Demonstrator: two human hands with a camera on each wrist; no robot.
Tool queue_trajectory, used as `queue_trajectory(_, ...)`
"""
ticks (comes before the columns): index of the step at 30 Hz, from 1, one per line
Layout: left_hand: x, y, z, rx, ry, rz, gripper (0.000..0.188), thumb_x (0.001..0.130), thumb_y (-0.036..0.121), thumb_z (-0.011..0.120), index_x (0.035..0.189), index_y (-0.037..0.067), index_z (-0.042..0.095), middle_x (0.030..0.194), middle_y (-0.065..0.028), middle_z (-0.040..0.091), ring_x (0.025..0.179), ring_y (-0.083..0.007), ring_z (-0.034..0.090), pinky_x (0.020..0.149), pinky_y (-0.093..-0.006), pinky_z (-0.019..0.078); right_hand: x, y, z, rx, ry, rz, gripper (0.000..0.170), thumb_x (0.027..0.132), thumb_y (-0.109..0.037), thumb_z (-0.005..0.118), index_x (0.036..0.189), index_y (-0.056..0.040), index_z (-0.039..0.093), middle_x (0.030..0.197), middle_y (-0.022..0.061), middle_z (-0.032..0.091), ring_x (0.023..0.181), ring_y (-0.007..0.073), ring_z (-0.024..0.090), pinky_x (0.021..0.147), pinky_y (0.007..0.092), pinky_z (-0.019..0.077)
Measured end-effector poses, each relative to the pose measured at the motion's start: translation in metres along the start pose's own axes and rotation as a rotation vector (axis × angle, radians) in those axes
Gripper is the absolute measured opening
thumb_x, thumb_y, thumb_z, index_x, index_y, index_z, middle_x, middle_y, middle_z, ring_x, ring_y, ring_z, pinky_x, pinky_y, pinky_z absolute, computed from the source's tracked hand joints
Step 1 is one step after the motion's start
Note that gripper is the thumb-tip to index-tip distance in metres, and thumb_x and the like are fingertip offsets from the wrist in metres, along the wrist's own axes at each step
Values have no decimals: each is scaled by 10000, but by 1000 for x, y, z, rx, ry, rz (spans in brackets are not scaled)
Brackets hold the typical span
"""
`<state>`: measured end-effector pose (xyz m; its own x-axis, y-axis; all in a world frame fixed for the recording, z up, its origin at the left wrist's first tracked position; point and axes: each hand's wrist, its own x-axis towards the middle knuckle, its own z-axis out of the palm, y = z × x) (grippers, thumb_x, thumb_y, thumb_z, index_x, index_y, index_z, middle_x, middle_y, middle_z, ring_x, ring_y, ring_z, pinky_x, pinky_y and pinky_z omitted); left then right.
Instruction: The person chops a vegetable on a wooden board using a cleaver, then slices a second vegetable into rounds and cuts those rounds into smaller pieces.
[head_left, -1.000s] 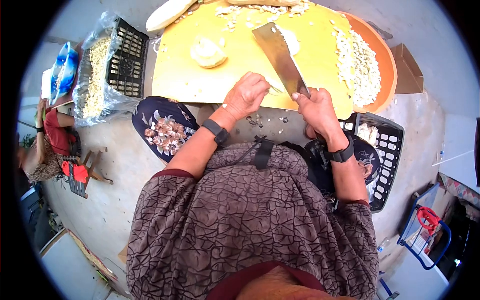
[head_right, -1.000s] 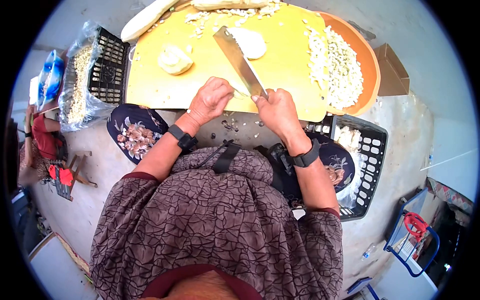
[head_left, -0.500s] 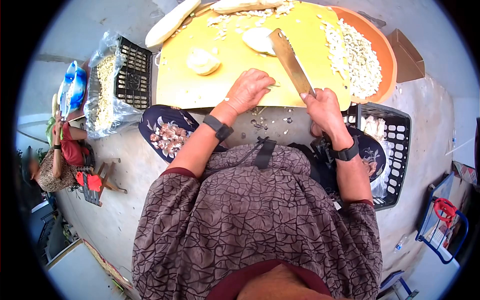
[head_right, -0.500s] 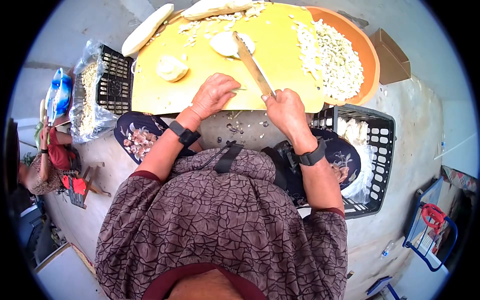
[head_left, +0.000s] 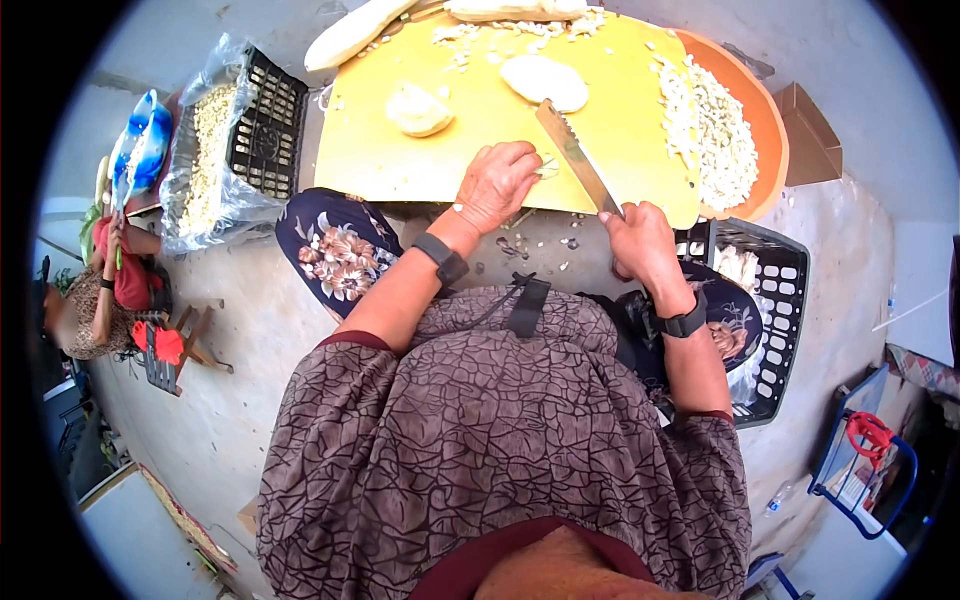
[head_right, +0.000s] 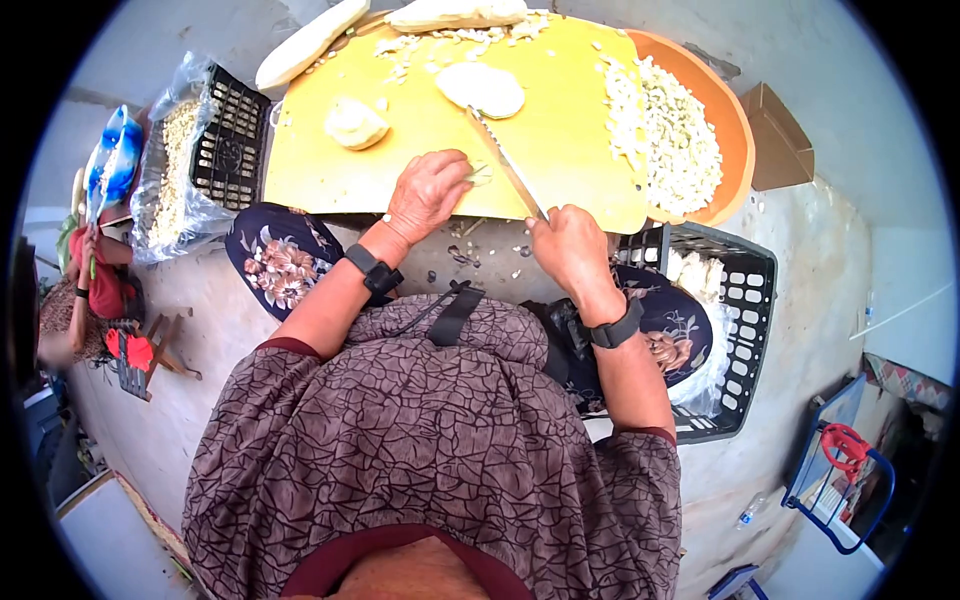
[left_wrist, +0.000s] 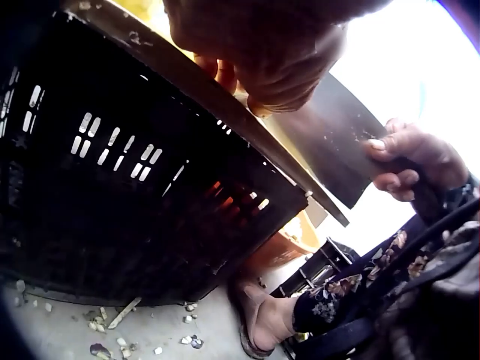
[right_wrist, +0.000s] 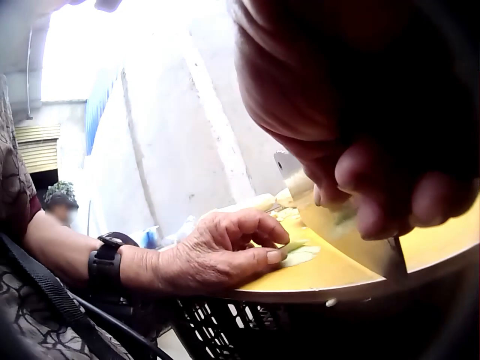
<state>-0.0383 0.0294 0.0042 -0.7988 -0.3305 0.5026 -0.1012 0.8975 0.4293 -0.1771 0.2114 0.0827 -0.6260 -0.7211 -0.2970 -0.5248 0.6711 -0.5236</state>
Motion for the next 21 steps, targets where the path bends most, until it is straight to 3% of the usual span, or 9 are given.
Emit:
queue_trajectory(8, 0, -15, 5, -101, -68, 140, 175, 809, 21, 619, 979, 53, 647, 1050, -87, 650, 1029, -277, 616, 899, -385, 475, -8, 1, 4, 85, -16, 41, 360, 865, -251, 651, 767, 95, 656, 726, 315, 608, 721, 463, 628, 684, 489, 493)
queue_trajectory(14, -1, -10, 2, -134, -6, 77, 159, 810, 32, 636, 964, 63, 649, 1028, -83, 646, 1001, -283, 618, 888, -395, 482, -13, 9, 8, 71, -16, 1, 328, 866, -227, 649, 827, 98, 660, 711, 312, 605, 719, 467, 625, 688, 490, 495)
queue_trajectory(21, -2, -7, 5, -63, 26, -4, 138, 781, 38, 675, 913, 65, 645, 904, -74, 616, 871, -274, 615, 778, -388, 518, -23, 2, 7, 10, 7, -31, 292, 870, -225, 650, 876, 66, 678, 719, 287, 623, 743, 458, 632, 693, 495, 498)
